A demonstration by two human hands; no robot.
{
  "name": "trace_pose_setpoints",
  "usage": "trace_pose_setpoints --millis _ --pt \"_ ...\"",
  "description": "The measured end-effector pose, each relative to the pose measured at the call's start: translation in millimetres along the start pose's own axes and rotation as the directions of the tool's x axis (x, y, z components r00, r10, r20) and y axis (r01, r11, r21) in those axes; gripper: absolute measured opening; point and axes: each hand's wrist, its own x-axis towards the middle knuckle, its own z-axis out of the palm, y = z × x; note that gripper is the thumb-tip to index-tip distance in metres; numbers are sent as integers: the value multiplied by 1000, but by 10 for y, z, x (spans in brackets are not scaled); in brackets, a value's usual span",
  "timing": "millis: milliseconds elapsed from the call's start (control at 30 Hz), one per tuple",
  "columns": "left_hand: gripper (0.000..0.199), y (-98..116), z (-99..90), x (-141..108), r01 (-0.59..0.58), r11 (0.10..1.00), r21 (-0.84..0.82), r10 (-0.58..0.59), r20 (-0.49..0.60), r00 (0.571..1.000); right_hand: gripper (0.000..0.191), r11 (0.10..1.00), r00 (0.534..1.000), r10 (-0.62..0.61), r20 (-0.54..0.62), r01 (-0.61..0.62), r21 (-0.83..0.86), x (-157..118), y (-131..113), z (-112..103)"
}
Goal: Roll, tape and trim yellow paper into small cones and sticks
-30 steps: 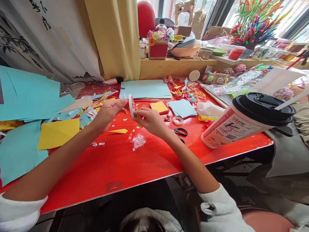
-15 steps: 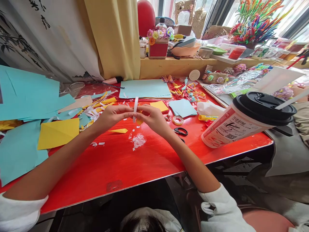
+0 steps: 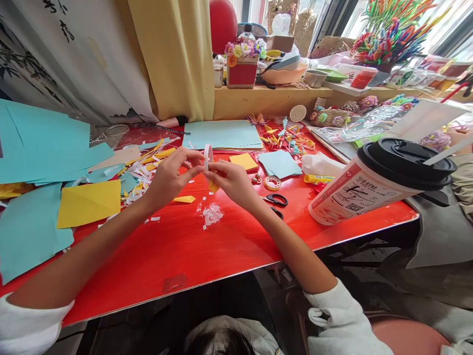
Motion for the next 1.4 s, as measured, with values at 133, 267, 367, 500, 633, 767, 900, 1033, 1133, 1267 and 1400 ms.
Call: trace_pose_setpoints --millis 133,267,367,500,633,767,900,1033,1133,1267,1400 --pt "10 -25 43 -26 -64 997 52 63 14 998 22 986 998 -57 10 57 -155 -17 25 21" --pt "6 -52 76 -49 -43 999 -9 43 11 999 20 976 997 -73 37 79 -201 -23 36 37" --pt "2 -46 77 -54 -21 999 -28 22 22 1000 19 978 996 -75 50 83 -191 -24 37 43" --pt "7 -31 78 -52 56 997 -55 -55 11 998 19 982 997 -59 46 66 -179 -24 31 41" --pt "10 -32 85 -50 44 995 -87 -44 6 999 20 979 997 -71 39 77 -191 -20 42 35" --pt "3 -34 86 -46 -24 1000 -13 24 14 1000 20 985 998 -50 49 58 -162 -16 59 31" --pt "7 -44 64 -34 -11 1000 -10 10 -78 997 28 999 997 46 70 -48 20 -1 37 9" --pt "3 -57 0 -4 88 987 -138 -109 -151 983 35 962 985 167 40 -172 214 18 -17 -41" --pt "3 -58 -46 25 148 955 -256 -204 -210 956 39 913 972 233 32 -230 337 20 -38 -74" --pt "9 -49 -78 64 197 880 -431 -294 -169 941 50 900 982 185 30 -181 396 19 14 -92" --pt "28 -15 -110 102 214 829 -517 -305 -96 948 39 900 985 171 -6 -154 407 45 94 -106"
